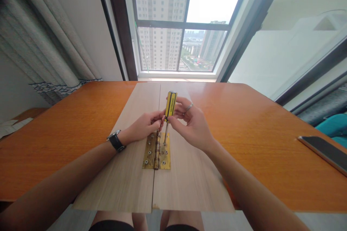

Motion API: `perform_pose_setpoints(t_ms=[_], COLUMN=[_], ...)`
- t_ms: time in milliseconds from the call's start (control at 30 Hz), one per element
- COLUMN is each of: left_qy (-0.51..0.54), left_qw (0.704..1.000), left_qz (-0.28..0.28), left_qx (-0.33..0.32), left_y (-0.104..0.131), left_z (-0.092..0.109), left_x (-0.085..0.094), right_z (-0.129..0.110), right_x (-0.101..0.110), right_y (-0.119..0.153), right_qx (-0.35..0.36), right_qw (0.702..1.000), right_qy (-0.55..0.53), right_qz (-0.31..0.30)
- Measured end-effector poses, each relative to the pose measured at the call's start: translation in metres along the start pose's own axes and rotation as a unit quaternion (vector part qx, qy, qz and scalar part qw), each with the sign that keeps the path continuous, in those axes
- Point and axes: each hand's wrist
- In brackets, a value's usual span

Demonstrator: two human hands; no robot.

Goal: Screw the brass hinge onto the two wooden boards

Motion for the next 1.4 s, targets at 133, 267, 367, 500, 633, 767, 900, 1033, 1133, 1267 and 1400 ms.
perform_pose_setpoints(t_ms=[133, 267, 367, 500, 633, 767, 900, 1033, 1133, 1267, 1400], left_qy=[0.002, 0.003, 0.003, -0.004, -0.01, -0.017, -0.016, -0.016, -0.017, -0.023, -0.026], left_qw=[1.0, 1.0, 1.0, 1.0, 1.0, 1.0, 1.0, 1.0, 0.999, 0.999, 0.999], left_qz=[0.003, 0.002, 0.0, 0.0, -0.015, -0.024, -0.026, -0.027, -0.029, -0.03, -0.032], left_qx=[0.0, 0.0, -0.001, 0.004, 0.007, 0.009, 0.003, 0.005, 0.01, 0.01, 0.015], left_y=[0.0, 0.0, 0.001, 0.0, 0.0, -0.001, 0.0, 0.0, 0.0, 0.0, 0.0], left_z=[0.0, 0.002, 0.003, 0.002, 0.002, 0.002, 0.003, 0.003, 0.003, 0.002, 0.001], left_x=[0.0, 0.0, 0.001, 0.001, 0.002, 0.002, 0.003, 0.002, 0.002, 0.002, 0.002], right_z=[-0.001, -0.001, -0.001, -0.002, -0.003, -0.003, -0.002, 0.0, 0.001, 0.0, -0.002], right_x=[0.002, 0.004, 0.005, 0.007, 0.01, 0.011, 0.013, 0.012, 0.011, 0.009, 0.01], right_y=[0.0, -0.001, -0.002, -0.002, -0.001, 0.0, 0.001, 0.001, 0.002, 0.004, 0.005], right_qx=[0.0, 0.001, -0.005, 0.0, 0.018, 0.025, 0.036, 0.039, 0.045, 0.091, 0.153], right_qw=[1.0, 1.0, 1.0, 1.0, 1.0, 0.999, 0.999, 0.999, 0.999, 0.994, 0.984], right_qy=[0.0, 0.005, 0.009, 0.015, 0.007, 0.022, 0.03, 0.026, 0.024, 0.052, 0.093], right_qz=[-0.002, 0.007, 0.013, 0.002, -0.011, -0.012, -0.016, -0.016, -0.013, -0.006, -0.005])
Point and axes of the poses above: each hand's wrist, its own y-axis away from the middle knuckle, its own x-axis out of the back of the hand, z = x × y, and after that the axes turned 2 degrees about -z, right-handed
